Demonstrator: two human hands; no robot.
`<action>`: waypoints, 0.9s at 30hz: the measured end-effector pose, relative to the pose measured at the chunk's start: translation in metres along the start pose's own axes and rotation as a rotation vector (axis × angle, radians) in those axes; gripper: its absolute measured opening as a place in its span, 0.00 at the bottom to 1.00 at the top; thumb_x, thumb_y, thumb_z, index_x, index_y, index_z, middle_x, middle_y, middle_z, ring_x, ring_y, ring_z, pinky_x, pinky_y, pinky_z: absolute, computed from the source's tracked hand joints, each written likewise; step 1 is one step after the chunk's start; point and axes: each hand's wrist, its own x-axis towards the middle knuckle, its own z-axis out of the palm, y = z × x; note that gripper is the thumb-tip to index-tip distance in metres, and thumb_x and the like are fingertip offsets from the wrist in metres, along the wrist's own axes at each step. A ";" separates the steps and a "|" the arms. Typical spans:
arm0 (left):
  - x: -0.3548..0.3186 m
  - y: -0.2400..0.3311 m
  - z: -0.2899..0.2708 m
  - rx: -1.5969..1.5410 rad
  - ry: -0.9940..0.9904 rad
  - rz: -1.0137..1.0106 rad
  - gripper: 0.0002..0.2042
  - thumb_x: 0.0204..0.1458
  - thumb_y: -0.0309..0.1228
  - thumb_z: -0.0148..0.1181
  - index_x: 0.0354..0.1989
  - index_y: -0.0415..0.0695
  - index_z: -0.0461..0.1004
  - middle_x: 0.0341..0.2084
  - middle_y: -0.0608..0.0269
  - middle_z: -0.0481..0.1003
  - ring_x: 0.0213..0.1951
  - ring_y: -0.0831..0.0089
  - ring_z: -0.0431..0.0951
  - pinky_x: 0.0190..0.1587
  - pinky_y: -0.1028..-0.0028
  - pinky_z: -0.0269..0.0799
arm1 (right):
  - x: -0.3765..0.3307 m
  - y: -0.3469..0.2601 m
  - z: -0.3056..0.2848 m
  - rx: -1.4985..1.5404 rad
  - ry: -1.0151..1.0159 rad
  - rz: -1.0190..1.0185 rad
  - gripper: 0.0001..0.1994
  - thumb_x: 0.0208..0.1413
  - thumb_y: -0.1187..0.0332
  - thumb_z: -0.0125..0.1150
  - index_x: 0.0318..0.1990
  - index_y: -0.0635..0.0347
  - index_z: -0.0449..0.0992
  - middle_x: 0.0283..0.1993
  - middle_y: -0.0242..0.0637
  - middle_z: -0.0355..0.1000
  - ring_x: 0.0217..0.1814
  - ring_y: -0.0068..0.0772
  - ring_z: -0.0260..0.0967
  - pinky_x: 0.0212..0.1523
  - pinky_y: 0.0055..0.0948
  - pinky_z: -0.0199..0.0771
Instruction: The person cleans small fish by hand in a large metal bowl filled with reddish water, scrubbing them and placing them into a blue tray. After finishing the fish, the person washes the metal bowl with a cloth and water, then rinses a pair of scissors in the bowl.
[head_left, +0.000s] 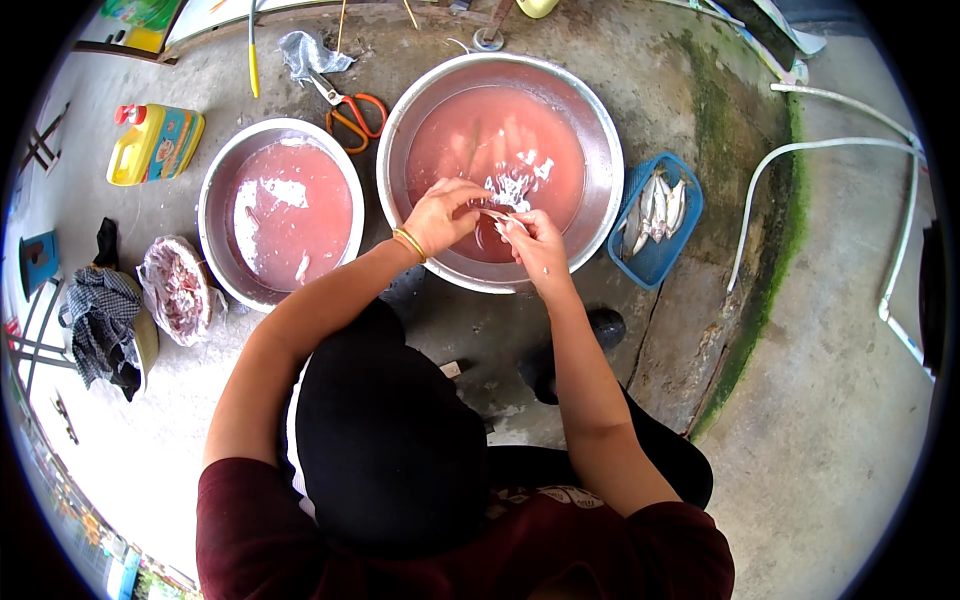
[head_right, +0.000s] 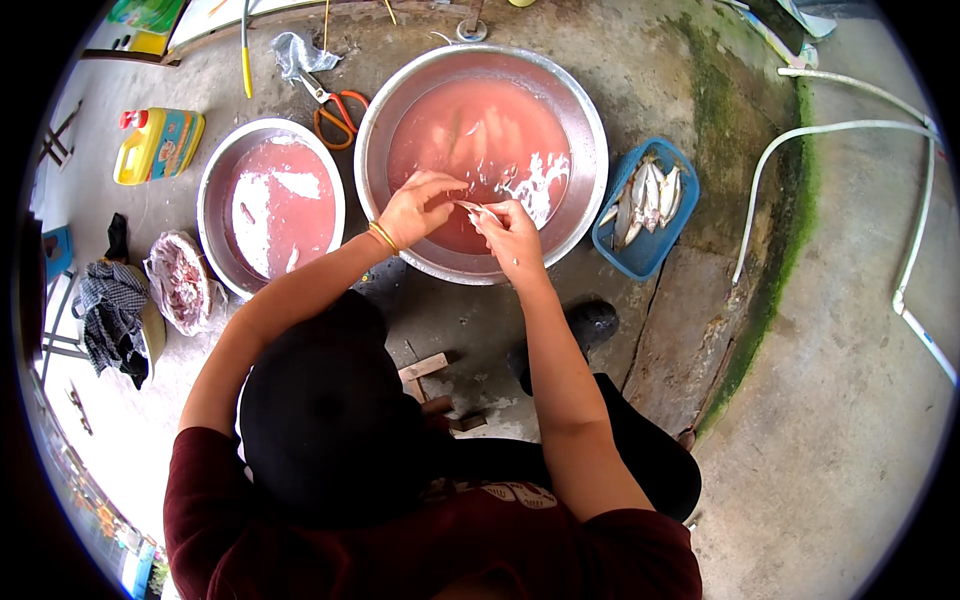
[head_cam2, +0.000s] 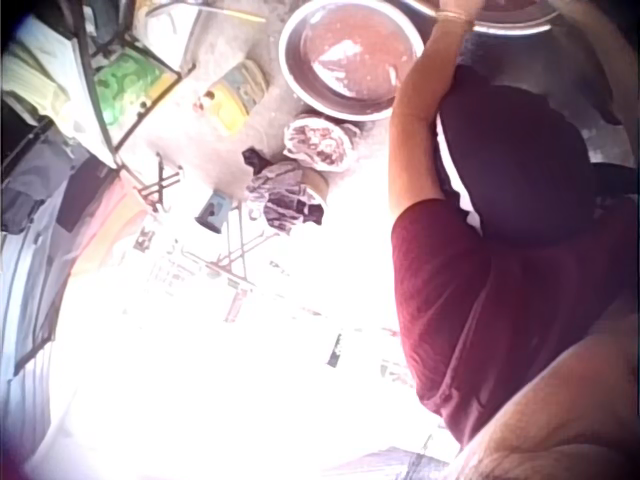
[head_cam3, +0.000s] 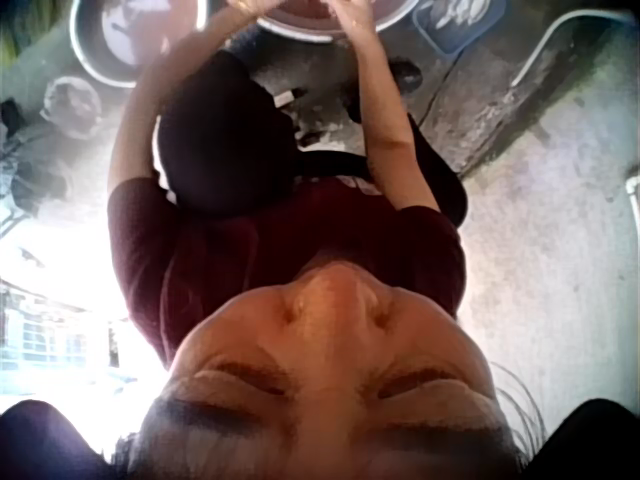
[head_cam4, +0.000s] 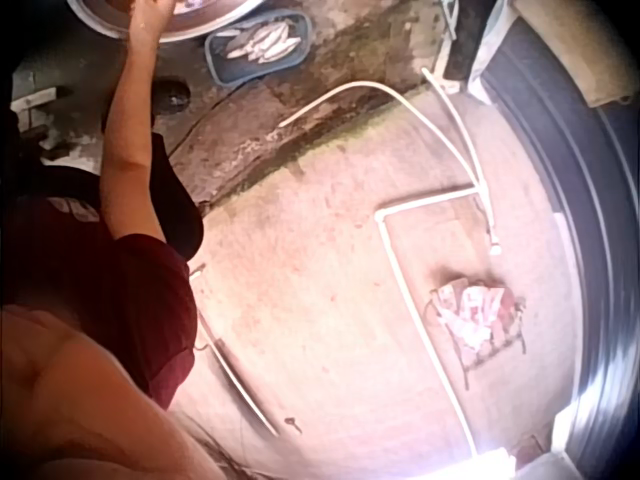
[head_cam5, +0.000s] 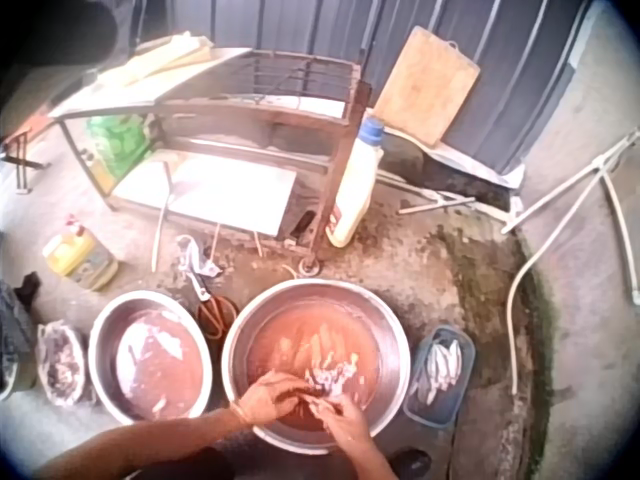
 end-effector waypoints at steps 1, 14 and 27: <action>-0.001 0.005 0.000 0.020 -0.032 0.059 0.12 0.50 0.25 0.60 0.44 0.46 0.79 0.42 0.58 0.76 0.47 0.60 0.73 0.54 0.64 0.67 | 0.000 -0.002 0.001 -0.043 0.011 0.018 0.07 0.60 0.70 0.57 0.41 0.62 0.71 0.32 0.33 0.74 0.25 0.13 0.62 0.23 0.16 0.63; -0.003 -0.016 0.004 0.532 -0.251 -0.202 0.08 0.56 0.32 0.52 0.37 0.49 0.79 0.37 0.65 0.77 0.49 0.64 0.71 0.51 0.61 0.64 | 0.018 0.011 -0.047 -0.445 0.386 -0.315 0.10 0.57 0.69 0.61 0.43 0.61 0.73 0.32 0.32 0.74 0.30 0.20 0.67 0.31 0.24 0.69; 0.006 0.008 -0.011 0.577 -0.371 -0.247 0.13 0.57 0.40 0.53 0.36 0.45 0.78 0.41 0.62 0.75 0.50 0.62 0.72 0.56 0.60 0.62 | 0.071 -0.018 -0.073 -0.574 0.237 -0.285 0.14 0.55 0.64 0.59 0.43 0.65 0.76 0.42 0.51 0.74 0.47 0.47 0.72 0.51 0.39 0.70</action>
